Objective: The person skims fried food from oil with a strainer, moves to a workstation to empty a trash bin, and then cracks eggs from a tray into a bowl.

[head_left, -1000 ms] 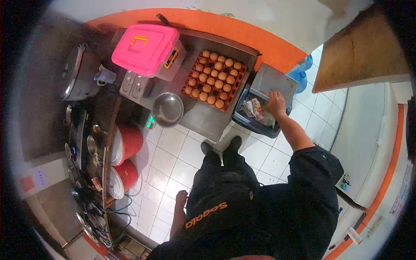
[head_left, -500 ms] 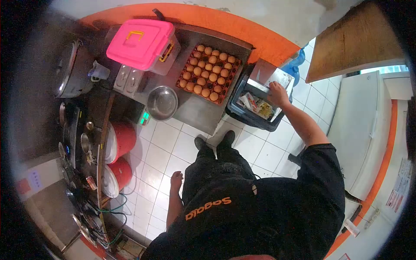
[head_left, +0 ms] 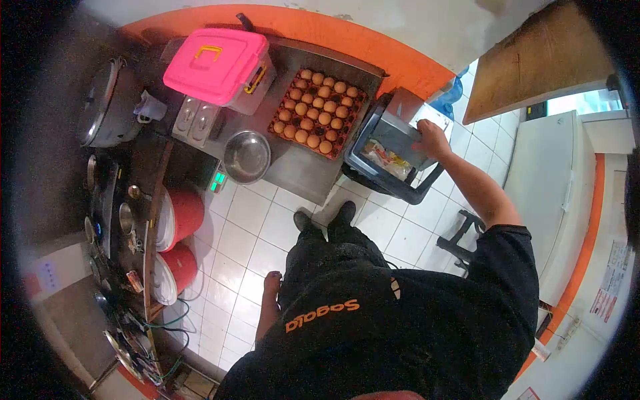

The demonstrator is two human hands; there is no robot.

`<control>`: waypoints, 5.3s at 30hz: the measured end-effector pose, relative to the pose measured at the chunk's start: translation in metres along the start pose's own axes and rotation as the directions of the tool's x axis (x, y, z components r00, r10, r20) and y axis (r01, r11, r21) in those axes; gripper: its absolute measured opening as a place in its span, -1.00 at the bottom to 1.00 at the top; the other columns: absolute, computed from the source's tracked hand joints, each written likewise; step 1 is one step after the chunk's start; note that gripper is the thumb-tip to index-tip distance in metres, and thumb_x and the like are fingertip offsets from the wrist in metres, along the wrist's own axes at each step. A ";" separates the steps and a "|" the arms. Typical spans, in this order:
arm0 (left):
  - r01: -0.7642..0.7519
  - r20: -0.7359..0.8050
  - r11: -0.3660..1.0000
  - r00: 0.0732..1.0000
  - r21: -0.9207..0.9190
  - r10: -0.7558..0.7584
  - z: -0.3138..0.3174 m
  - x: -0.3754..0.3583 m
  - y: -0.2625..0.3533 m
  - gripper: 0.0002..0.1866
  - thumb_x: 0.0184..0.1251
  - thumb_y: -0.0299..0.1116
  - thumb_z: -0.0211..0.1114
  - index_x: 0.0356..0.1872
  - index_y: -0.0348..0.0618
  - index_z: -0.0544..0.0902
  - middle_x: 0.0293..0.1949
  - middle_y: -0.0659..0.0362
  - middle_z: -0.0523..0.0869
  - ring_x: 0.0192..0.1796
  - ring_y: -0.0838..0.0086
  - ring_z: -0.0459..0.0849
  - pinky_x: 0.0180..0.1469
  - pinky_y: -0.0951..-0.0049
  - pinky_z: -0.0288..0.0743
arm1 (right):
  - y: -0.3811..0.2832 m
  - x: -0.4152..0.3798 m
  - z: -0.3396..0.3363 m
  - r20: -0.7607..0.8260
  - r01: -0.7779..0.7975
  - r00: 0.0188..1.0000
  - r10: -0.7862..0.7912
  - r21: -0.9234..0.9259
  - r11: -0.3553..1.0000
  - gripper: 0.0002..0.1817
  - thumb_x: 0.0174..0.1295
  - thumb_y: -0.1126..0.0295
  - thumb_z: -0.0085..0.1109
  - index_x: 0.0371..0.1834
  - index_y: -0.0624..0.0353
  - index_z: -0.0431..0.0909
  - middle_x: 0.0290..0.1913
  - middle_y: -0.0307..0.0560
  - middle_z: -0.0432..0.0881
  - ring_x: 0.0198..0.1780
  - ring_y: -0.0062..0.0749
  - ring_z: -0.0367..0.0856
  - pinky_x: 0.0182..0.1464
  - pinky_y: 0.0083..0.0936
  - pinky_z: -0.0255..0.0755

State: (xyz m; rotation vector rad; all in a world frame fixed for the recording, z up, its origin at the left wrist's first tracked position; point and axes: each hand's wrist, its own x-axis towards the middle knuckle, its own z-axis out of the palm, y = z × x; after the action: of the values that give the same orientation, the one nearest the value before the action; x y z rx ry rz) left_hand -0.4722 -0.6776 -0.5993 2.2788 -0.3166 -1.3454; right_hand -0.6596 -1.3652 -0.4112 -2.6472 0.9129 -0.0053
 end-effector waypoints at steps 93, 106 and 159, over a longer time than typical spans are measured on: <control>-0.557 0.941 0.775 -0.036 -0.298 0.335 0.100 0.006 0.244 -0.69 0.00 -0.58 -0.02 -0.19 -0.22 0.55 -0.23 0.21 0.59 -0.17 0.52 0.49 -0.01 0.46 0.30 | -0.185 -0.667 0.230 0.226 0.174 -0.107 0.968 0.963 -0.206 -0.55 -0.09 0.66 -0.25 -0.04 0.18 0.10 -0.16 0.06 0.38 -0.18 -0.32 0.42 -0.22 -0.43 0.37; -0.336 0.981 0.942 0.175 -0.015 0.078 0.051 -0.001 0.281 -0.58 0.18 -0.10 0.08 -0.09 -0.23 0.53 -0.10 0.15 0.56 -0.10 0.43 0.51 0.02 0.43 0.32 | -0.203 -0.687 0.237 0.287 0.238 -0.240 0.927 0.944 -0.230 -0.58 -0.09 0.61 -0.22 -0.06 0.18 0.14 -0.17 0.05 0.40 -0.21 -0.31 0.44 -0.24 -0.43 0.38; 0.461 0.819 0.802 0.571 -0.379 0.059 0.083 0.098 0.296 -0.62 0.17 -0.05 0.07 -0.24 -0.16 0.58 -0.28 0.13 0.63 -0.29 0.37 0.55 -0.14 0.41 0.39 | 0.100 -0.370 0.120 0.439 0.371 -0.023 0.898 0.838 -0.400 -0.62 -0.14 0.20 -0.15 -0.29 0.17 0.47 -0.33 -0.09 0.55 -0.33 -0.20 0.52 -0.22 -0.24 0.41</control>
State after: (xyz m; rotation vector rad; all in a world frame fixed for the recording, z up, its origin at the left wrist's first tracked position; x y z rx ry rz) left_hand -0.4839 -0.9976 -0.5582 1.1040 0.1056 -2.2094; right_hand -0.9999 -1.1791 -0.5167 0.1114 1.5765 -1.3922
